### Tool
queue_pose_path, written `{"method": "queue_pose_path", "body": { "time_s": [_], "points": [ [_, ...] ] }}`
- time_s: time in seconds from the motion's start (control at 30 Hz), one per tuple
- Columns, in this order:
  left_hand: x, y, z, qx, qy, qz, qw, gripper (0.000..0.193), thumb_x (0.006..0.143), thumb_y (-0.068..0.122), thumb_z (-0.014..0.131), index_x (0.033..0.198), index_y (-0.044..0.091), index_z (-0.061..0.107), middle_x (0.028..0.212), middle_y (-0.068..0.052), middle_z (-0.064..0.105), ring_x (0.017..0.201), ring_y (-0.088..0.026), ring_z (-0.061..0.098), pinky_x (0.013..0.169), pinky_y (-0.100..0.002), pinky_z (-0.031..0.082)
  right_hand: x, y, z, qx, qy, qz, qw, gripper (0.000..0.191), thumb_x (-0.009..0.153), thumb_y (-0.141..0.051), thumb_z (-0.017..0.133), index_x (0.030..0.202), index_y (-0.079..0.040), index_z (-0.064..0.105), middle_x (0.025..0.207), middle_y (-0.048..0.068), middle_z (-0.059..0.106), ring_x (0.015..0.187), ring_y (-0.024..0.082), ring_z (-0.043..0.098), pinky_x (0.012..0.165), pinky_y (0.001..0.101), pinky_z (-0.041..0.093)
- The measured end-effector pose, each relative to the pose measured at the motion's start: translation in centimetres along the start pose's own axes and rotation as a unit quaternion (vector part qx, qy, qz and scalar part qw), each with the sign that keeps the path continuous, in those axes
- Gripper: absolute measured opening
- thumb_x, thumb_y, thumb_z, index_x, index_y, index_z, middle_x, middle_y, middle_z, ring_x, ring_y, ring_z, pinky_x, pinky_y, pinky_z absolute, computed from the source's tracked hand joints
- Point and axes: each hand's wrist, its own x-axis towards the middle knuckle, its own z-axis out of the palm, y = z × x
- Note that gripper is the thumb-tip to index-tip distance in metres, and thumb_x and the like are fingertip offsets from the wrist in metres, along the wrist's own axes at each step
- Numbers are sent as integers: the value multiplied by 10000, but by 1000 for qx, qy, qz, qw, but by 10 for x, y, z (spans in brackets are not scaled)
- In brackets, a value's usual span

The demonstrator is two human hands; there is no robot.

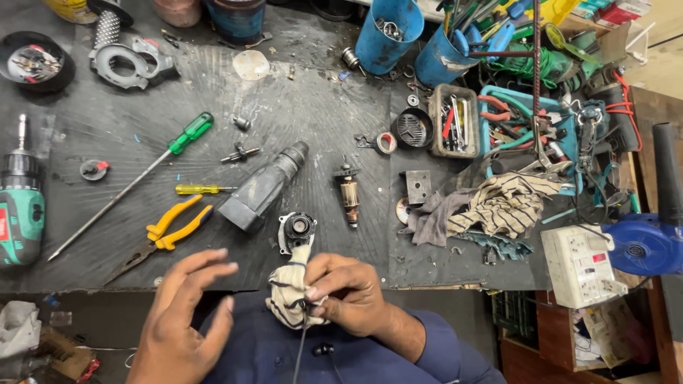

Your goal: The person disassembles a power tool at a cluttered workbench. They use pliers to grip and pull parts from the tool housing, work a screwdriver on components, separate the motor armature and housing pieces, and handle small screws and fittings while picking through parts trays.

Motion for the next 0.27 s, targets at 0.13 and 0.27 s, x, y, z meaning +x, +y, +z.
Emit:
{"method": "queue_pose_path", "body": {
  "time_s": [0.13,0.27],
  "points": [
    [-14,-13,17,-248,-114,7,962,846,773,92,792,1507,44,376,1537,-172,437,1430,-289,461,1108,-391,422,-2,4,10,38,12,36,999,161,969,-57,780,1109,-53,700,1130,117,666,1030,173,652,926,323,543],
    [-46,-49,63,-184,-219,-88,954,691,879,118,770,1500,177,474,1407,-71,608,1309,-254,570,1083,-377,447,-5,4,14,3,-10,17,1000,109,995,-61,779,1090,-66,727,1102,124,691,979,188,688,880,316,571]
  ]
}}
